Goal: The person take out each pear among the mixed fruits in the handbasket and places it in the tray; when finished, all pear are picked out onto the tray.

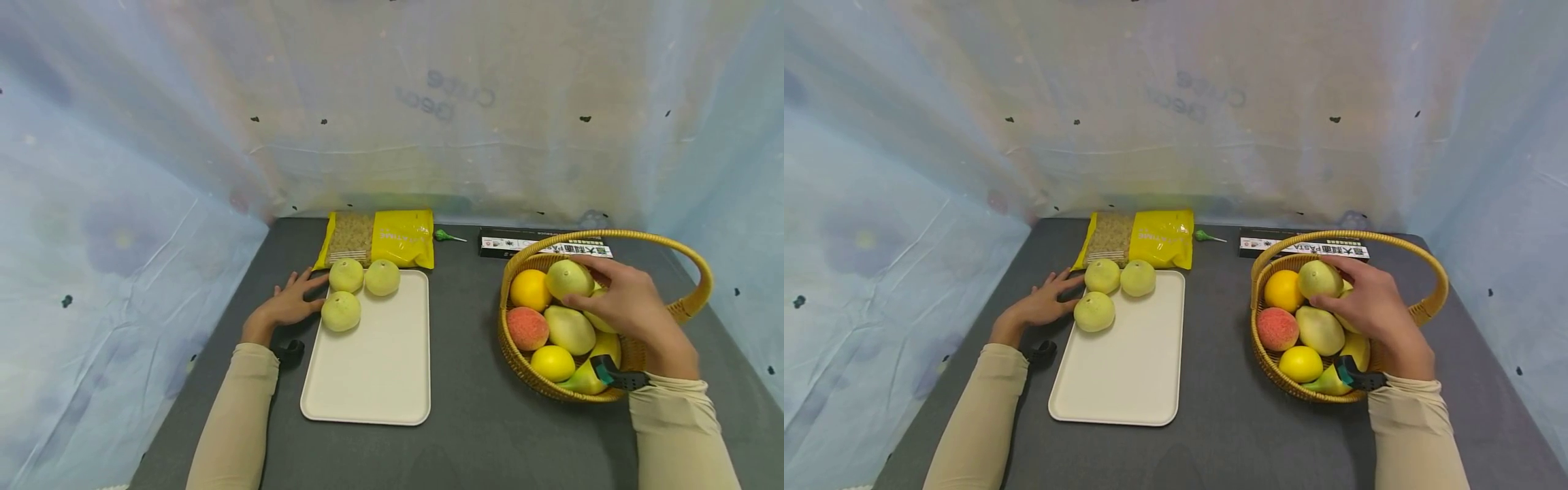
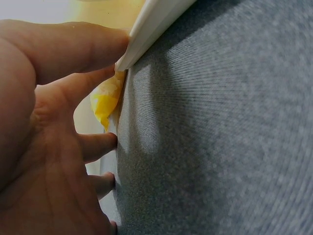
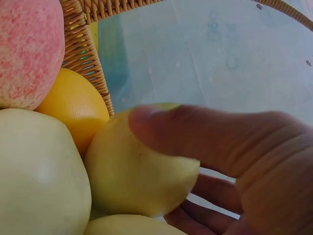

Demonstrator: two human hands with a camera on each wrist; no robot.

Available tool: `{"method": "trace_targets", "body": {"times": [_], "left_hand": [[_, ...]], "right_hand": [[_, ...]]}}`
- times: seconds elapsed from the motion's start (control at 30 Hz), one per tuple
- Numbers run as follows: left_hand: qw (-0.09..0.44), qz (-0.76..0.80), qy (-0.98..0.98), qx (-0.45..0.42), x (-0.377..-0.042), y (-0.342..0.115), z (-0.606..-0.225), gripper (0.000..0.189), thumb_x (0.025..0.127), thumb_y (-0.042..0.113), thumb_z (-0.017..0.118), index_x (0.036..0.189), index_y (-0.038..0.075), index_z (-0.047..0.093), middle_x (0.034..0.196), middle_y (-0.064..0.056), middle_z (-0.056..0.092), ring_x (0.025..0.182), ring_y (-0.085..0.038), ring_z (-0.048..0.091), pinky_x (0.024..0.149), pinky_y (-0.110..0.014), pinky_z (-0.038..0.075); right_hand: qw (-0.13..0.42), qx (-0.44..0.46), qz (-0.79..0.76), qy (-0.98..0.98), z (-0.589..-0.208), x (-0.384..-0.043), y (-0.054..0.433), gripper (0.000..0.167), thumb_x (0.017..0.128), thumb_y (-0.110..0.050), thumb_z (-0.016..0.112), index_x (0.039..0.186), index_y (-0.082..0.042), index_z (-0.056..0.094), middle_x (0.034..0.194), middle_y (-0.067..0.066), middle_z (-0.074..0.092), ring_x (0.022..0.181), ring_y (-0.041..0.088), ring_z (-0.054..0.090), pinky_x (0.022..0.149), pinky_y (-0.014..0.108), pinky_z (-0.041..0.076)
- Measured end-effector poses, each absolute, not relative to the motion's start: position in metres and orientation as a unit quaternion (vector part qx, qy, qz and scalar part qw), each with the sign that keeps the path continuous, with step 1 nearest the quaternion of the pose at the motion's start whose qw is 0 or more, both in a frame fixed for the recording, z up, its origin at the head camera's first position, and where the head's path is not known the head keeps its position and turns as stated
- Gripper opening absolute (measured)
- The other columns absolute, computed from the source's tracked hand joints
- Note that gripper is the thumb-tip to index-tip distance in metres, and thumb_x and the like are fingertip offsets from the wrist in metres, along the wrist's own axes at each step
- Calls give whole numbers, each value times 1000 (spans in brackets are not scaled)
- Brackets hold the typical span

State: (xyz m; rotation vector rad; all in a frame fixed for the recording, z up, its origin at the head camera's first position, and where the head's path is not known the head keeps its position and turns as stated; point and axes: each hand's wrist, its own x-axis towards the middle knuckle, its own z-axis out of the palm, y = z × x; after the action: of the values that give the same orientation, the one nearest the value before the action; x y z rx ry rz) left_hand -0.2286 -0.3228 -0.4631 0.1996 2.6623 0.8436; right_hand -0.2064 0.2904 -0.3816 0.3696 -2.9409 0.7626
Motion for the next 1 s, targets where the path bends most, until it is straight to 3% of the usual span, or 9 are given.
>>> {"method": "trace_targets", "body": {"times": [0.27, 0.33, 0.4, 0.53, 0.6, 0.67, 0.87, 1.0], "left_hand": [[172, 294, 938, 69, -231, -325, -464, 71, 114, 41, 60, 176, 21, 31, 184, -25, -6, 165, -57, -17, 121, -86, -16], [172, 295, 937, 70, -231, -325, -464, 72, 114, 42, 61, 175, 21, 32, 183, -25, -6, 165, -58, -17, 120, -86, -16], [173, 297, 937, 69, -232, -325, -466, 72, 113, 42, 61, 175, 21, 32, 184, -25, -6, 165, -57, -17, 121, -86, -16], [173, 296, 937, 70, -232, -325, -467, 71, 113, 41, 61, 175, 21, 32, 183, -26, -6, 165, -58, -17, 120, -86, -16], [173, 296, 937, 70, -232, -324, -468, 71, 114, 40, 61, 175, 21, 32, 183, -25, -6, 165, -57, -17, 121, -86, -16], [173, 298, 936, 69, -232, -324, -468, 71, 114, 39, 61, 175, 21, 32, 184, -25, -6, 165, -57, -18, 121, -85, -16], [175, 300, 936, 67, -231, -324, -466, 71, 114, 40, 61, 175, 21, 32, 183, -25, -6, 165, -57, -18, 121, -85, -17], [176, 300, 935, 64, -231, -325, -465, 72, 113, 41, 62, 175, 21, 32, 183, -26, -6, 165, -57, -18, 120, -86, -17]], "right_hand": [[63, 122, 252, -958, -385, -207, 286, 73, 93, -34, 91, 157, -14, 60, 148, 30, 65, 118, 51, 64, 85, 62, 54], [69, 119, 263, -955, -386, -204, 286, 73, 94, -36, 90, 158, -15, 60, 149, 29, 65, 120, 49, 65, 85, 55, 55], [77, 117, 279, -950, -386, -199, 288, 74, 95, -36, 89, 159, -16, 59, 150, 28, 65, 122, 47, 67, 85, 39, 55], [82, 120, 332, -932, -384, -188, 292, 76, 96, -34, 89, 164, -20, 55, 154, 24, 63, 123, 0, 67, 84, 6, 46], [80, 126, 360, -921, -382, -183, 293, 76, 97, -31, 88, 164, -21, 55, 154, 21, 62, 117, -20, 56, 87, -2, 43], [79, 128, 381, -912, -381, -176, 292, 74, 97, -26, 88, 163, -22, 56, 152, 9, 64, 114, -29, 49, 90, -4, 43], [101, 165, 415, -889, -379, -157, 285, 72, 94, -7, 88, 159, -20, 61, 143, -27, 60, 121, -19, 59, 98, -1, 45], [94, 198, 445, -868, -374, -146, 276, 75, 92, 3, 86, 159, -15, 60, 151, -22, 60, 129, -12, 61, 102, 3, 47]]}}
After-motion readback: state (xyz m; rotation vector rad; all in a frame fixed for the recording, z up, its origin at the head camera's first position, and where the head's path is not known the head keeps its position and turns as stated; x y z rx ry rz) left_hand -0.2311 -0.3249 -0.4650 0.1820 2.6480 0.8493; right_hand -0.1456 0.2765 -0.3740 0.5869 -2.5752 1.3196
